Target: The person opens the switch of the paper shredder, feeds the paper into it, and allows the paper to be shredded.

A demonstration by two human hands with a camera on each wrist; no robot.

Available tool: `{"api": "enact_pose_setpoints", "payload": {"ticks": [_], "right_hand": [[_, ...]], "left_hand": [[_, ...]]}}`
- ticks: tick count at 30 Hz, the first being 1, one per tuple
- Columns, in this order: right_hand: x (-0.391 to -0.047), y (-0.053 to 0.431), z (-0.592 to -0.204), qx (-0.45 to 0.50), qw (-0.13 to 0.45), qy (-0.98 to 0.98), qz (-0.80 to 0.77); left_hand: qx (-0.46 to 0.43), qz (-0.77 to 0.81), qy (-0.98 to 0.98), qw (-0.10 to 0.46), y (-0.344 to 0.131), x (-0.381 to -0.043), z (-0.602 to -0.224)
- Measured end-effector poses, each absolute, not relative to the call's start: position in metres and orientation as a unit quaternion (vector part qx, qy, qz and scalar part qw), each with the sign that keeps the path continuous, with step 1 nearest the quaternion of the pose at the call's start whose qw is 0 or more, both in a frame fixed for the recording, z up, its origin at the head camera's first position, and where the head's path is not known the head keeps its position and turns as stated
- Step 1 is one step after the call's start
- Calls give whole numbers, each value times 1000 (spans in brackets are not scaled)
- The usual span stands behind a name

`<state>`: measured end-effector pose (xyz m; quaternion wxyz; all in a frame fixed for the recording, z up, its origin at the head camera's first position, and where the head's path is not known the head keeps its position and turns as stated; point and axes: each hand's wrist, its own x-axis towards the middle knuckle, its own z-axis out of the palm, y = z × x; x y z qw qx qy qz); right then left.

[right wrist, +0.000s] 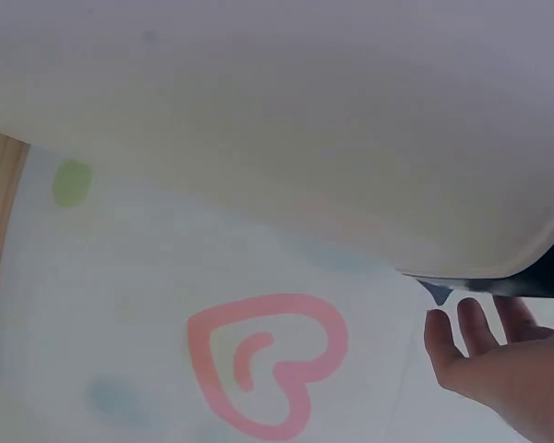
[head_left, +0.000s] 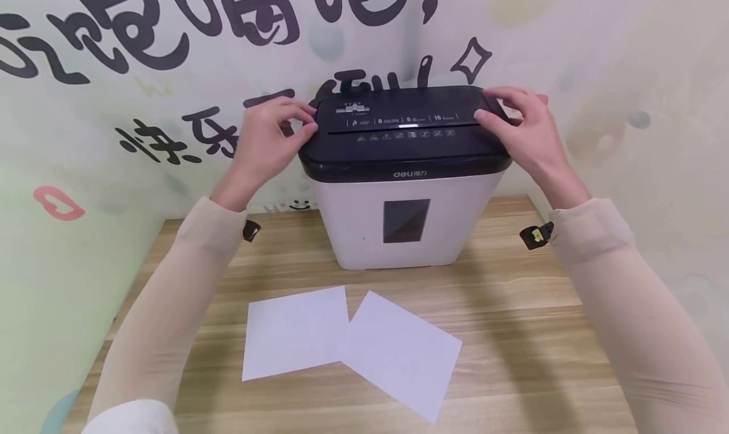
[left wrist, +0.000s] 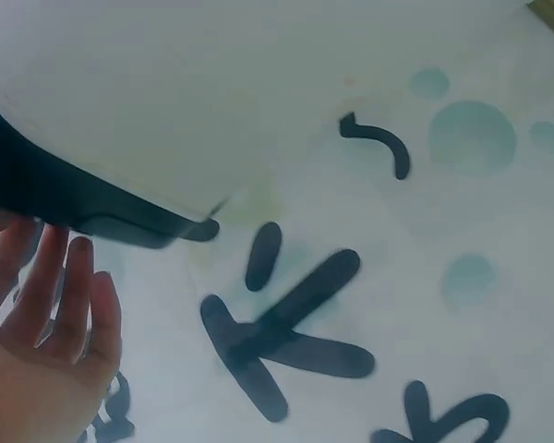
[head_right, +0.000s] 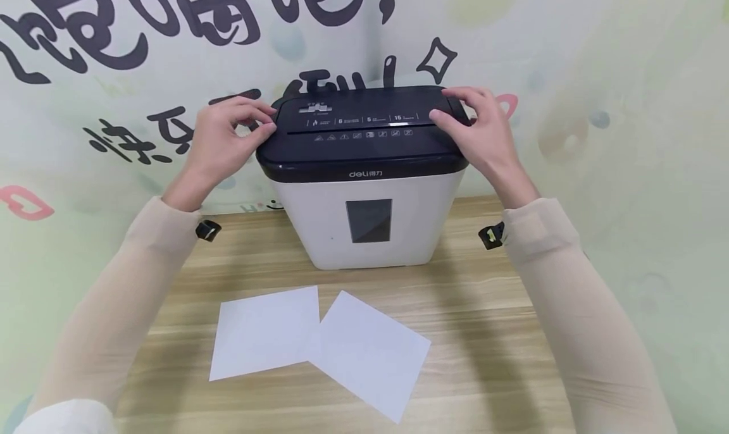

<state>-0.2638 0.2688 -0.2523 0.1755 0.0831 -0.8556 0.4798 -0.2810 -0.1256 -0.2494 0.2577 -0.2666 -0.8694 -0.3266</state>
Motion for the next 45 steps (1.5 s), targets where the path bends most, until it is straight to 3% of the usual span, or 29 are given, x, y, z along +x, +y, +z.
{"api": "enact_pose_setpoints", "payload": {"ticks": [7,17,30,45], "right_hand": [[-251,285,-268,73,152,-838,519],[-232,310,-298,71,143,-845,510],[-200,340,-346,43,112,-873,474],[-173,354,-380,24,4,-890,455]], "left_hand": [[-235,-347,-859,294,-151,-275,-265],[-210,-350,-873,269,-177,-266,-298],[-157,-395,-896,129,-211,-248,-358],[-132,-428,-893,51,-218,-222,-424]]}}
